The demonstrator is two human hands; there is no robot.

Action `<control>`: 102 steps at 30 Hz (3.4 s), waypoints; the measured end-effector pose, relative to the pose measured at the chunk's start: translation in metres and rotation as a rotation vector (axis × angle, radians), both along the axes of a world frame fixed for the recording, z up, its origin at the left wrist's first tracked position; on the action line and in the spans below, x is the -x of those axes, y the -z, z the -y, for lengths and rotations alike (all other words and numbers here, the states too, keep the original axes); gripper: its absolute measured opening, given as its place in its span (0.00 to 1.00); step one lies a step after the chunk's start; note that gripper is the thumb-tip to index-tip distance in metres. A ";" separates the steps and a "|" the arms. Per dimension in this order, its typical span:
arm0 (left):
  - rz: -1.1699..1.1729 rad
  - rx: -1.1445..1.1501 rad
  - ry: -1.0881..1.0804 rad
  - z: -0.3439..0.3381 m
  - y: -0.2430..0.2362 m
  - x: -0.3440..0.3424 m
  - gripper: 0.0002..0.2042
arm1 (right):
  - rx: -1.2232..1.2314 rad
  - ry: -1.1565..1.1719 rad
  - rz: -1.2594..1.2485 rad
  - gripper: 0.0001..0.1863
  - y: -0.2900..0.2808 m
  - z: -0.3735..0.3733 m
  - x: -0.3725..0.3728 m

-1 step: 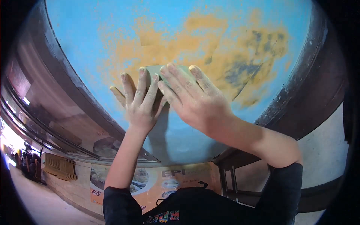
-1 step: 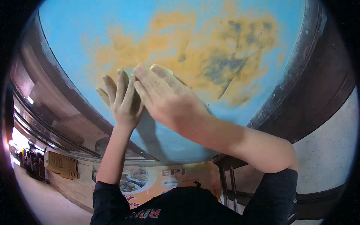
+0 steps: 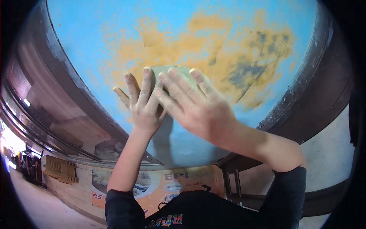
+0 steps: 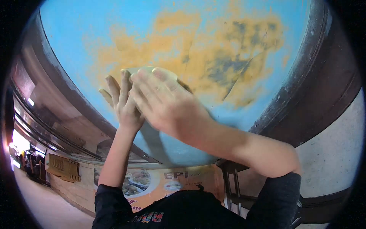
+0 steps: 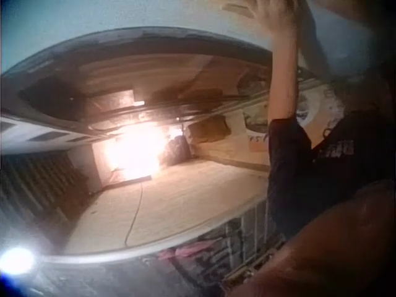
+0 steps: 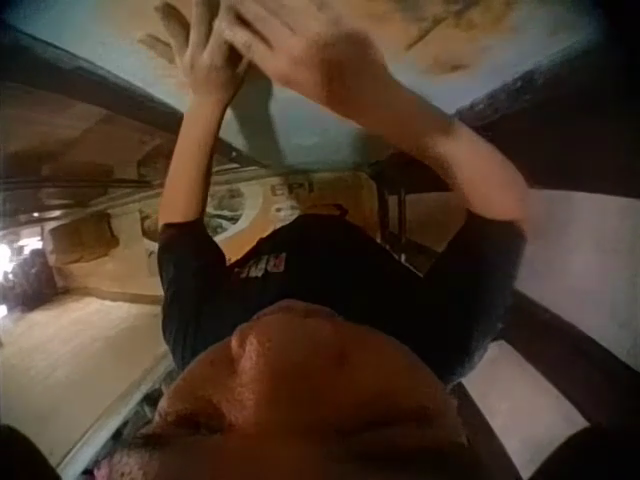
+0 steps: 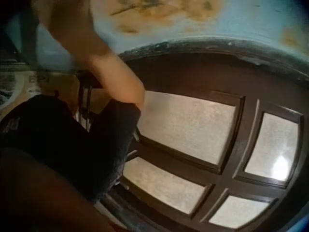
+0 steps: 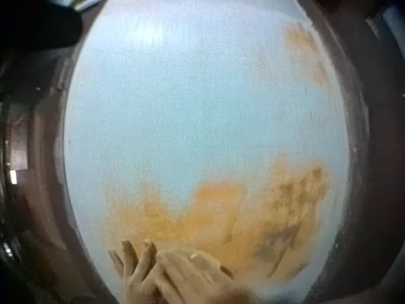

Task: Sanding a patch on a ceiling using sandpaper.

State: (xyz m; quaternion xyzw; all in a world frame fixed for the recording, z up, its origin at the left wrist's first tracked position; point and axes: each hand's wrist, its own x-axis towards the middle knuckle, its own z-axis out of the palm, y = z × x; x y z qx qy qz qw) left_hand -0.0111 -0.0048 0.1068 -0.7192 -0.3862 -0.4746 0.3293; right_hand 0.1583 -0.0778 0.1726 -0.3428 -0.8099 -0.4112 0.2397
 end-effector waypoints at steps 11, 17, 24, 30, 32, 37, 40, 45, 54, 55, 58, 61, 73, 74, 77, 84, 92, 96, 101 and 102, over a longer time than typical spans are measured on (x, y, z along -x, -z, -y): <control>0.039 0.254 -0.119 0.032 -0.008 -0.040 0.28 | 0.145 -0.545 -0.204 0.23 0.038 0.008 0.036; 0.106 0.041 0.044 -0.004 0.022 -0.042 0.21 | 0.157 -0.133 -0.290 0.26 0.062 -0.042 -0.040; 0.296 0.048 0.365 0.007 0.012 -0.065 0.25 | -0.024 -0.123 0.087 0.20 0.047 -0.061 -0.111; 0.651 0.350 0.595 0.017 0.029 -0.118 0.28 | 0.031 -0.087 0.153 0.20 0.038 -0.061 -0.141; 0.761 0.498 0.614 0.014 0.047 -0.136 0.29 | 0.036 -0.070 0.081 0.22 0.050 -0.063 -0.141; 1.144 0.686 0.947 -0.003 0.064 -0.194 0.14 | 0.001 0.104 -0.040 0.25 0.075 -0.080 -0.160; 1.126 0.742 0.967 -0.018 0.083 -0.224 0.14 | 0.010 0.098 -0.092 0.28 0.080 -0.096 -0.180; 1.282 0.717 0.979 -0.041 0.101 -0.267 0.08 | -0.053 0.130 -0.384 0.35 0.103 -0.129 -0.203; 0.741 0.515 0.619 -0.084 0.141 -0.281 0.05 | -0.097 0.221 -0.298 0.42 0.127 -0.183 -0.270; 0.662 0.345 0.540 -0.095 0.147 -0.273 0.06 | -0.127 0.219 -0.278 0.40 0.121 -0.190 -0.276; 0.512 -0.041 0.338 -0.136 0.156 -0.258 0.10 | -0.185 0.254 -0.221 0.38 0.088 -0.205 -0.291; 0.441 -0.125 0.299 -0.183 0.144 -0.229 0.13 | -0.203 0.280 -0.241 0.35 0.096 -0.227 -0.281; 0.290 -0.199 0.112 -0.281 0.182 -0.286 0.19 | -0.377 -0.023 -0.221 0.16 0.149 -0.311 -0.349; 0.292 -0.197 0.116 -0.287 0.186 -0.289 0.19 | -0.411 -0.031 -0.196 0.13 0.153 -0.317 -0.353; 0.294 -0.204 0.124 -0.305 0.197 -0.299 0.18 | -0.519 -0.016 -0.285 0.10 0.174 -0.338 -0.356; 0.315 -0.216 0.142 -0.322 0.214 -0.301 0.18 | -0.543 -0.027 -0.170 0.11 0.169 -0.333 -0.358; 0.315 -0.201 0.182 -0.264 0.198 -0.247 0.18 | -0.442 0.009 -0.127 0.11 0.152 -0.267 -0.313; 0.328 -0.199 0.171 -0.235 0.180 -0.217 0.19 | -0.444 0.062 -0.090 0.10 0.138 -0.238 -0.289; 0.333 -0.174 0.160 -0.170 0.142 -0.138 0.17 | -0.376 0.166 -0.086 0.28 0.107 -0.170 -0.212; 0.345 -0.169 0.161 -0.158 0.133 -0.122 0.17 | -0.331 0.135 -0.107 0.32 0.096 -0.156 -0.195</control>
